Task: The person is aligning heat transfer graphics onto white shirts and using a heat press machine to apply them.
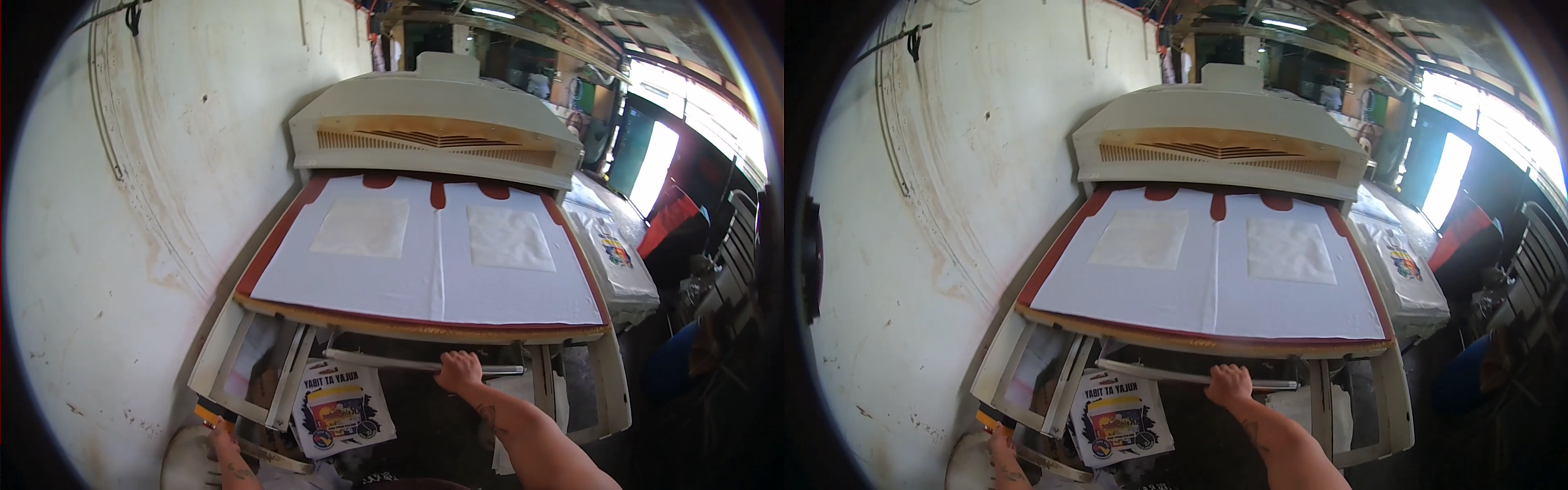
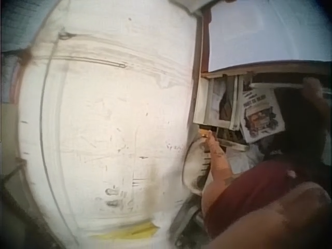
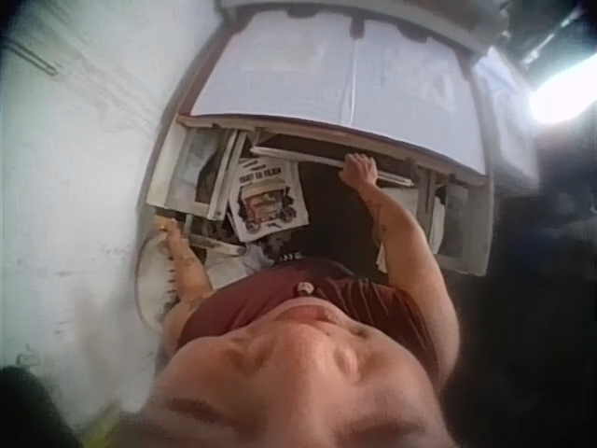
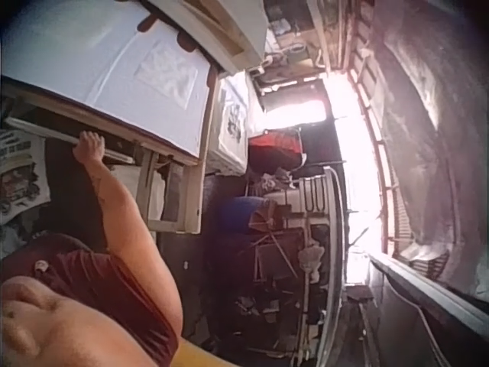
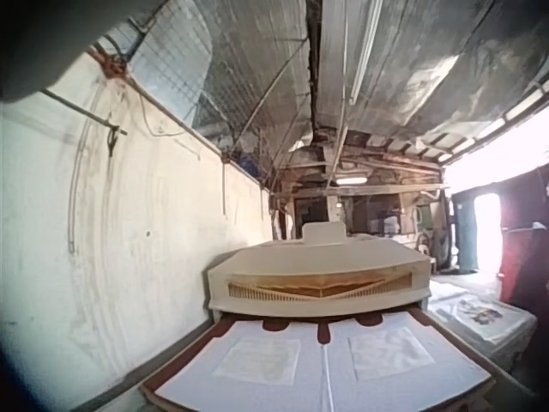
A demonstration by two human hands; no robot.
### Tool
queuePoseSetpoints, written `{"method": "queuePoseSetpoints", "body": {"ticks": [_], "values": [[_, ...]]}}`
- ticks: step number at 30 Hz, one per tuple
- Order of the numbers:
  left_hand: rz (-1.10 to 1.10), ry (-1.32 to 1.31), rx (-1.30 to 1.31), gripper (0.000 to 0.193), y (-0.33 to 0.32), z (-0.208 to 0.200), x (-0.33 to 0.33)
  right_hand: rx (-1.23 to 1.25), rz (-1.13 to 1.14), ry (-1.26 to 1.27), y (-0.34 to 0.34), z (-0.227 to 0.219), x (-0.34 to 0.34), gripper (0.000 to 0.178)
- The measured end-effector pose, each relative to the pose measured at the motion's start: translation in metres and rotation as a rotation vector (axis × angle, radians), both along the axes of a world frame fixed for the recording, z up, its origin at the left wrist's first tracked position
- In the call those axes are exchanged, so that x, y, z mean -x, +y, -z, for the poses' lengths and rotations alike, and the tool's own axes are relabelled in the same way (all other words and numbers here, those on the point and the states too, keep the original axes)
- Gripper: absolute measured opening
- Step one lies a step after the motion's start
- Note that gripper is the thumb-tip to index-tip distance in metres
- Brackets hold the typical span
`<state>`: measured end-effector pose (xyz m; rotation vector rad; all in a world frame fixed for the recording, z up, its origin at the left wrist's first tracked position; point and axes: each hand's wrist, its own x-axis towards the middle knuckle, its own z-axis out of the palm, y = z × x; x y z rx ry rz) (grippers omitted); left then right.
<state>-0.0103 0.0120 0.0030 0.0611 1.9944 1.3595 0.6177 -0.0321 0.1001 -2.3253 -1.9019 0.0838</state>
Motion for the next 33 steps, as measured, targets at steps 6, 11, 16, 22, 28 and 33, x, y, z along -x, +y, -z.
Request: {"method": "queuePoseSetpoints", "body": {"ticks": [6,11,16,22,28,33], "values": [[0.030,-0.060,-0.050,0.038,-0.004,0.013,0.016,0.081,0.012,-0.028,0.079,-0.008,-0.037,0.033],[-0.038,0.020,-0.064,0.043,0.001,0.002,-0.020,0.093,0.007,-0.058,0.140,-0.008,-0.088,0.033],[-0.096,0.109,-0.045,0.047,0.007,0.016,-0.017,0.028,0.028,-0.086,0.209,-0.005,-0.132,0.036],[0.343,-0.327,-0.446,0.030,-0.037,-0.010,-0.004,0.037,0.028,-0.040,0.298,-0.004,-0.176,0.035],[-0.189,-0.116,-0.219,0.029,-0.003,-0.091,-0.108,0.127,0.104,-0.045,0.393,-0.011,-0.223,0.038],[-0.285,-0.054,-0.217,0.033,0.008,-0.059,-0.091,0.148,0.182,-0.099,0.477,0.008,-0.274,0.030]]}}
